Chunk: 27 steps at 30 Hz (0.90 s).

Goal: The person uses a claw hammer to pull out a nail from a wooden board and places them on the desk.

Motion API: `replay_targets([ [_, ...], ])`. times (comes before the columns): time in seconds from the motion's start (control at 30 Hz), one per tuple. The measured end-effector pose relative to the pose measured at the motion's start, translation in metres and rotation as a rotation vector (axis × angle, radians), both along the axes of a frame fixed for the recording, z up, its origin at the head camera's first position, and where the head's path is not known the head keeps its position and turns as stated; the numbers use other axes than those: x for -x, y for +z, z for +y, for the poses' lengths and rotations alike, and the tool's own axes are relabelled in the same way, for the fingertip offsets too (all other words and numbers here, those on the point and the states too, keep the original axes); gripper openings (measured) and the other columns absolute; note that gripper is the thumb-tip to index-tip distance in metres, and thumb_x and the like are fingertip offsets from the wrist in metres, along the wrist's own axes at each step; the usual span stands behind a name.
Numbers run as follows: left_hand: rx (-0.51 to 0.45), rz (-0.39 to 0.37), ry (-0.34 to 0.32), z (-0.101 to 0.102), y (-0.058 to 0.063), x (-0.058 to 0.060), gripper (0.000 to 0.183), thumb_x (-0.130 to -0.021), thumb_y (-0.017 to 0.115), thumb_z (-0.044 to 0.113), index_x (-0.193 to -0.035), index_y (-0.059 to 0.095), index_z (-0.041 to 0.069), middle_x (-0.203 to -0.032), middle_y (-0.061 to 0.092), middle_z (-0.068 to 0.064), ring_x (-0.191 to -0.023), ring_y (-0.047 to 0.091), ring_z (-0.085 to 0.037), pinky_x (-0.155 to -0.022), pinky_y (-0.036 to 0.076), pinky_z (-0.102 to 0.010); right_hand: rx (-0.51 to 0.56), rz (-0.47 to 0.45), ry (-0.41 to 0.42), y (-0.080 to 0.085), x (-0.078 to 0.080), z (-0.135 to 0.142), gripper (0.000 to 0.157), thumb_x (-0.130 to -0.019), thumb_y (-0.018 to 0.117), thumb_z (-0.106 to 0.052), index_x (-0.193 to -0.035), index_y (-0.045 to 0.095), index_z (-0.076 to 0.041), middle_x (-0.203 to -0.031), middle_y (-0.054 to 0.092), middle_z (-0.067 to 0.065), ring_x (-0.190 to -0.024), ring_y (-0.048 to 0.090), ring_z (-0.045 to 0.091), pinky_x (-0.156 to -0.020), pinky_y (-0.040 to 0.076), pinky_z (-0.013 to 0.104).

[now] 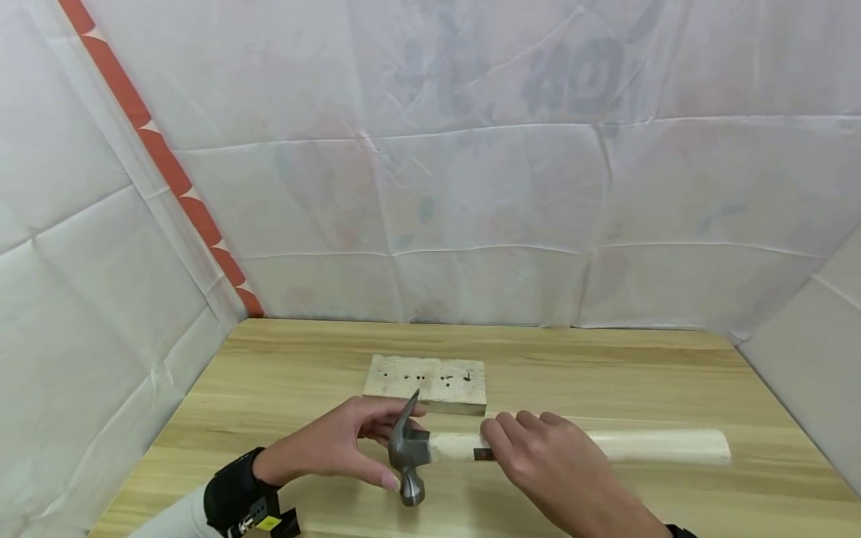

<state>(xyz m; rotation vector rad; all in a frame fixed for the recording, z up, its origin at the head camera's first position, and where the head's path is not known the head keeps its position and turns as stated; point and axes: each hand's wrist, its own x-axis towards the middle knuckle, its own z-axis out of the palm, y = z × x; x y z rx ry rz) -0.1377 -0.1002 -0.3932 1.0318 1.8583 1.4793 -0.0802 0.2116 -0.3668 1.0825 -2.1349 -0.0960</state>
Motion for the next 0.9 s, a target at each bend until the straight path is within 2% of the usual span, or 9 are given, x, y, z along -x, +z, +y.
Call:
replay_targets([
  [0.1, -0.025, 0.003, -0.013, 0.002, -0.002, -0.002, 0.061, -0.091, 0.079, 0.007, -0.147, 0.056, 0.010, -0.135, 0.070, -0.018, -0.110, 0.074, -0.006, -0.096, 0.061, -0.027, -0.007, -0.007, -0.005, -0.003, -0.003, -0.003, 0.051, -0.117, 0.018, -0.032, -0.090, 0.057, -0.012, -0.066, 0.045, -0.010, -0.052, 0.043, 0.006, -0.047, 0.035, 0.017],
  [0.3, -0.021, 0.015, 0.023, 0.006, -0.008, -0.006, 0.041, -0.093, 0.079, 0.012, -0.130, 0.066, 0.004, -0.107, 0.078, -0.022, -0.094, 0.076, -0.003, -0.083, 0.064, -0.026, -0.016, -0.008, -0.016, -0.008, -0.005, -0.005, 0.049, -0.116, 0.019, -0.033, -0.091, 0.056, -0.012, -0.066, 0.043, -0.010, -0.052, 0.042, 0.006, -0.047, 0.035, 0.017],
  [0.43, -0.002, 0.032, 0.036, 0.006, -0.009, -0.008, 0.033, -0.094, 0.077, 0.015, -0.124, 0.068, 0.004, -0.104, 0.078, -0.023, -0.090, 0.074, 0.002, -0.082, 0.064, -0.025, -0.021, -0.014, -0.024, -0.009, -0.006, -0.006, 0.049, -0.117, 0.018, -0.031, -0.091, 0.056, -0.012, -0.066, 0.043, -0.010, -0.053, 0.041, 0.006, -0.047, 0.034, 0.017],
  [0.67, 0.030, 0.035, 0.042, 0.007, -0.007, -0.008, 0.032, -0.094, 0.077, 0.016, -0.122, 0.068, 0.004, -0.105, 0.078, -0.023, -0.090, 0.073, 0.004, -0.082, 0.063, -0.023, -0.012, -0.015, -0.030, -0.011, -0.004, -0.006, 0.050, -0.116, 0.018, -0.033, -0.090, 0.055, -0.013, -0.066, 0.043, -0.010, -0.053, 0.041, 0.005, -0.048, 0.032, 0.017],
  [0.9, 0.007, 0.094, 0.038, 0.008, -0.008, -0.008, 0.027, -0.096, 0.076, 0.015, -0.118, 0.069, 0.000, -0.101, 0.078, -0.022, -0.088, 0.075, 0.002, -0.079, 0.064, -0.024, 0.014, 0.013, -0.010, -0.014, -0.001, -0.006, 0.048, -0.117, 0.021, -0.030, -0.088, 0.055, -0.013, -0.067, 0.041, -0.009, -0.054, 0.039, 0.006, -0.050, 0.027, 0.017],
])
